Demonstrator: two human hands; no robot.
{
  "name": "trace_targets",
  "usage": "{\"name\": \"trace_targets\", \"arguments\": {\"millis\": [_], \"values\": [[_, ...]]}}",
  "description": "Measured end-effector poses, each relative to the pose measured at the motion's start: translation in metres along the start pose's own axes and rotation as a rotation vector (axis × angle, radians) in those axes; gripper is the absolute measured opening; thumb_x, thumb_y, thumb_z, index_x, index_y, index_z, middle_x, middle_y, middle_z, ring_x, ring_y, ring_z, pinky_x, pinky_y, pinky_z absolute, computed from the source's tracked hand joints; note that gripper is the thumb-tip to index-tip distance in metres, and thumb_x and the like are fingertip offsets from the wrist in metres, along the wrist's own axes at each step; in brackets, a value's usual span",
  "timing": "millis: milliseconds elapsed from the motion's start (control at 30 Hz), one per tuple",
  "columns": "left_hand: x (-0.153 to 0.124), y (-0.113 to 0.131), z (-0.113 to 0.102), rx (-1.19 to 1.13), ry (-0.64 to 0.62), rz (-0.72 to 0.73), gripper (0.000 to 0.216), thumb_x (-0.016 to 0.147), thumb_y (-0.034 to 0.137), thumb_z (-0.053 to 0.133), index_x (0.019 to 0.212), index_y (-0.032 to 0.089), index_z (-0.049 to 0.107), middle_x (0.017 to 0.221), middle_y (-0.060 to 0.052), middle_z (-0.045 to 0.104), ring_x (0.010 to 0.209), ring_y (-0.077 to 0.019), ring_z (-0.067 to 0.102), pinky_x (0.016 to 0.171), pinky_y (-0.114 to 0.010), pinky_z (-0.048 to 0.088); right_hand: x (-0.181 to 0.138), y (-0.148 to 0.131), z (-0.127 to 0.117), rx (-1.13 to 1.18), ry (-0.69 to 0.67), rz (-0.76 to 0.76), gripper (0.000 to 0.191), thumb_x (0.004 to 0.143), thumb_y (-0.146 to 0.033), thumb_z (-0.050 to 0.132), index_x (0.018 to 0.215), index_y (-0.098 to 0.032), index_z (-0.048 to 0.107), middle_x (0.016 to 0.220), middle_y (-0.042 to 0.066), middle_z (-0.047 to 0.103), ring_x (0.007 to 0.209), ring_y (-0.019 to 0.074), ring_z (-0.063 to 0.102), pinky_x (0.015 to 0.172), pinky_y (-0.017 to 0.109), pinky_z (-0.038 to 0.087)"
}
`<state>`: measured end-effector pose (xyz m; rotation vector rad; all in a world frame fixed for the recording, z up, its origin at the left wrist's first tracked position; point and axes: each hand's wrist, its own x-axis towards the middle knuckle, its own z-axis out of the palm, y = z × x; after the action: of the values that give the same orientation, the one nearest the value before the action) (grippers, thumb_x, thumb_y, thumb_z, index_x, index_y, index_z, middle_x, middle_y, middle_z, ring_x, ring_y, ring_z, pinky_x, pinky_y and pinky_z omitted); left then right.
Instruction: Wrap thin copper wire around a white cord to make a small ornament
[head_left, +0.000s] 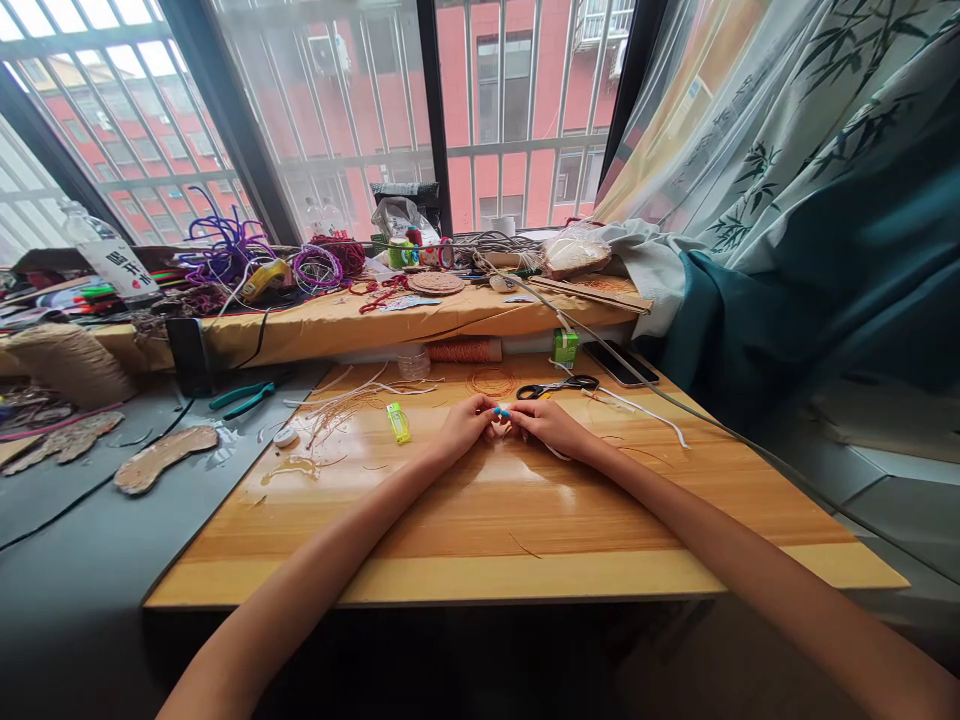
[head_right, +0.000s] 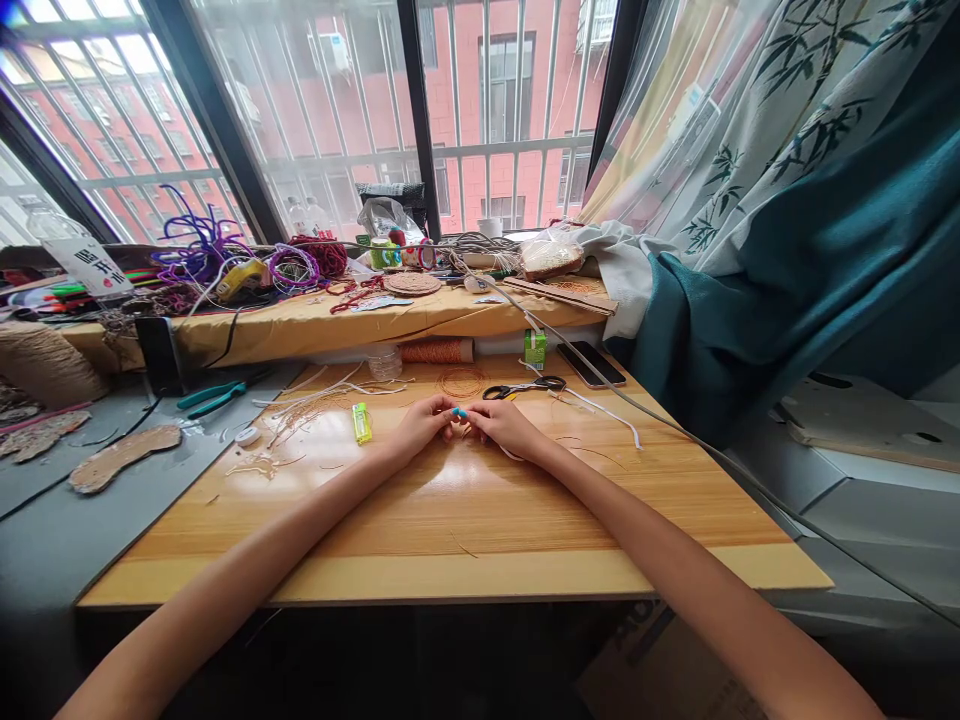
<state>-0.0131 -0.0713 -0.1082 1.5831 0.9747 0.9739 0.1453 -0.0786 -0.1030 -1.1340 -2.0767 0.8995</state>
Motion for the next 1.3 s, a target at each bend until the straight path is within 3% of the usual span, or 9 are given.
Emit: {"name": "trace_targets", "arguments": {"millis": [367,700,933,1300], "values": [[0.001,-0.002,-0.001,-0.029,0.013,-0.038,0.009,0.07,0.02,0.049,0.076,0.013,0.05,0.046,0.005,0.049,0.039,-0.0045,0.045,0.041,-0.015,0.035,0.005,0.01,-0.003,0.084,-0.022,0.067,0.034,0.071,-0.042,0.047,0.077,-0.012,0.062,0.056,-0.001,0.051,0.049,0.0084,0.045,0.049,0.021,0.035],[0.004,-0.008,-0.003,0.019,-0.058,-0.004,0.028,0.069,0.037,0.053,0.082,0.012,0.055,0.046,0.004,0.049,0.04,-0.0057,0.045,0.042,-0.017,0.036,0.006,0.008,-0.003,0.128,0.005,0.099,0.035,0.067,-0.042,0.051,0.078,-0.012,0.065,0.052,-0.002,0.048,0.047,0.0073,0.042,0.048,0.021,0.032],[0.002,-0.004,-0.001,0.047,-0.019,-0.003,0.019,0.068,0.029,0.053,0.075,0.011,0.054,0.053,0.003,0.051,0.041,-0.0046,0.044,0.041,-0.016,0.033,0.006,0.015,-0.001,0.153,-0.008,0.094,0.036,0.067,-0.042,0.051,0.083,-0.012,0.063,0.063,0.001,0.055,0.05,0.0075,0.044,0.05,0.021,0.035],[0.002,-0.004,-0.002,0.059,0.0,0.027,0.014,0.067,0.026,0.053,0.072,0.012,0.054,0.053,0.004,0.051,0.042,-0.0051,0.044,0.042,-0.017,0.033,0.005,0.01,-0.002,0.149,-0.044,0.088,0.034,0.07,-0.042,0.047,0.079,-0.011,0.061,0.06,0.0,0.051,0.051,0.0079,0.045,0.05,0.021,0.034]]}}
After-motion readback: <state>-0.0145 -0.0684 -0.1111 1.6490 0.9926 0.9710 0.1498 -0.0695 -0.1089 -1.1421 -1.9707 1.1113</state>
